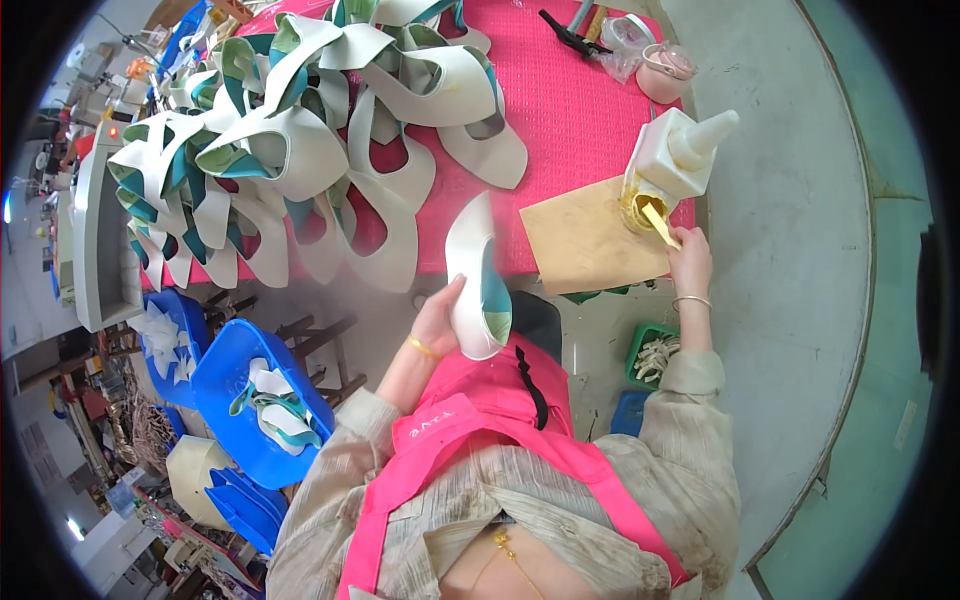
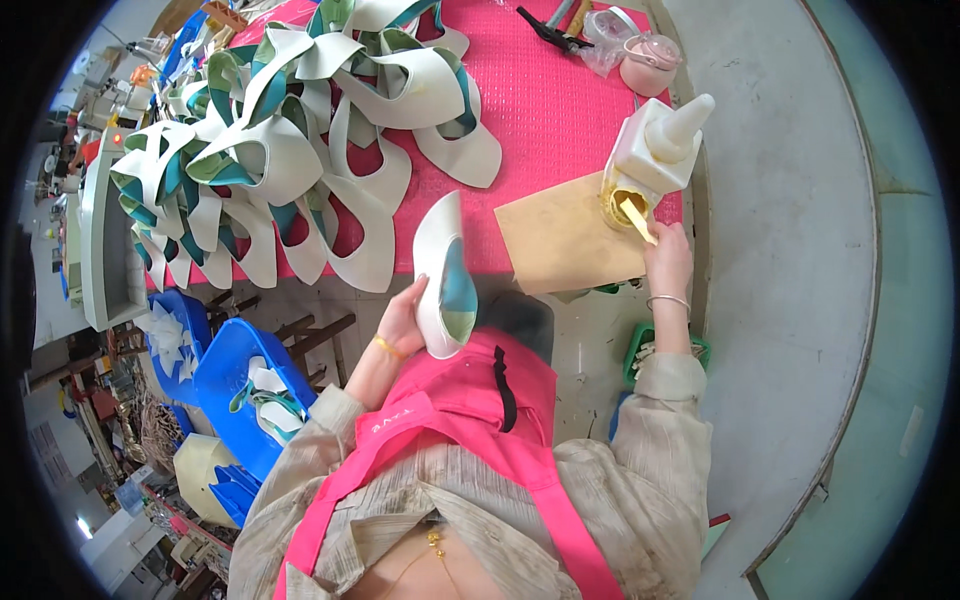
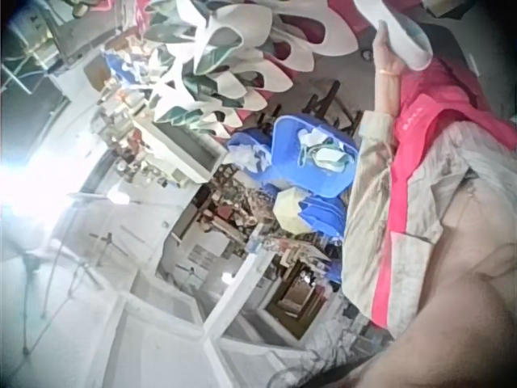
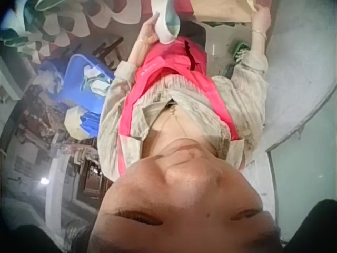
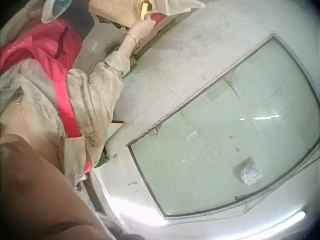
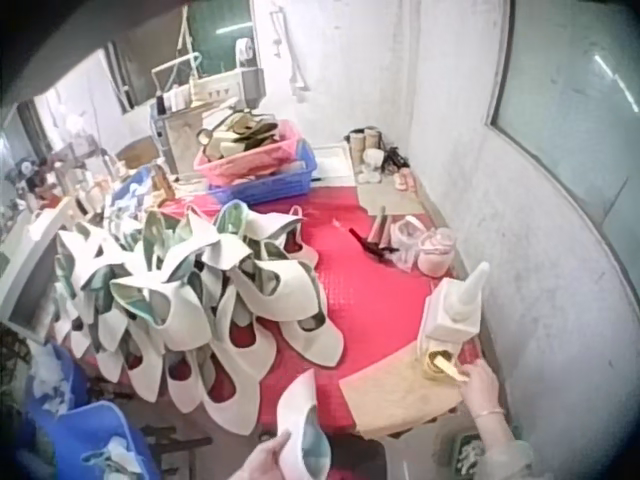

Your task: The person repeatedly picks up white shoe uppers from a blue bin, applies a yellow substance to the inner sole using a brush, and places the treated shoes onto a pink table. The process is repeated for multiple units in a continuous loop.

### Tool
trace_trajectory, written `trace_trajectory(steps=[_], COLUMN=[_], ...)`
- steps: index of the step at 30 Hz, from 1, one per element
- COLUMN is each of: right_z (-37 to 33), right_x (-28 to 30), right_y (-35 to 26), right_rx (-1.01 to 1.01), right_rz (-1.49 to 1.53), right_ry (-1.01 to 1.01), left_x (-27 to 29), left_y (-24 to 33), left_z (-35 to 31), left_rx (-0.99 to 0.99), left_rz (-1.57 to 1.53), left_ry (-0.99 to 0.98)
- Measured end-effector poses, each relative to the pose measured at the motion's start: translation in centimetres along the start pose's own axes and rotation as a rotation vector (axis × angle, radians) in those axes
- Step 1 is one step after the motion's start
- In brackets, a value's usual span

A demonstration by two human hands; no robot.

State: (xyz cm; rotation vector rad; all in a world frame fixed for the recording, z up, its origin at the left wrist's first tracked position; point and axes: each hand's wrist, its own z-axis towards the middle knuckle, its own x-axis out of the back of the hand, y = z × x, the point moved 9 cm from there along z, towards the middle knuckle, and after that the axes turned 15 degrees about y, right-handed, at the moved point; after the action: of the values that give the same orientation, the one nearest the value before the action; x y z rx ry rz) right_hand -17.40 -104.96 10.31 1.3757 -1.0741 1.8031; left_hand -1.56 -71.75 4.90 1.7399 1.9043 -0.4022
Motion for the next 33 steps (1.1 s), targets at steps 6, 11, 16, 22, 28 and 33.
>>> trace_trajectory(steps=[6,11,16,22,28,33], right_z=[-0.2,-7.2,-8.3,-6.5,-10.8,-11.1], right_x=[-0.1,-1.6,-2.3,0.7,-6.1,-10.8], right_y=[0.5,-5.3,-12.7,-11.1,-18.2,-17.7], right_rx=[0.092,-0.305,-0.414,-0.454,0.157,0.107], right_rz=[-0.013,0.789,1.110,1.179,0.545,0.305], right_ry=[0.092,-0.373,-0.400,-0.296,-0.199,-0.122], left_x=[1.3,6.4,4.0,2.0,9.0,10.4], left_y=[-0.8,0.4,1.0,-0.9,-1.4,0.3], left_z=[3.9,3.5,0.7,3.5,6.3,5.4], left_rx=[0.068,-0.012,0.050,0.049,-0.005,-0.098], left_rz=[-0.078,-0.121,-0.154,-0.094,-0.126,0.019], left_ry=[-0.156,0.126,0.072,-0.213,0.162,0.241])
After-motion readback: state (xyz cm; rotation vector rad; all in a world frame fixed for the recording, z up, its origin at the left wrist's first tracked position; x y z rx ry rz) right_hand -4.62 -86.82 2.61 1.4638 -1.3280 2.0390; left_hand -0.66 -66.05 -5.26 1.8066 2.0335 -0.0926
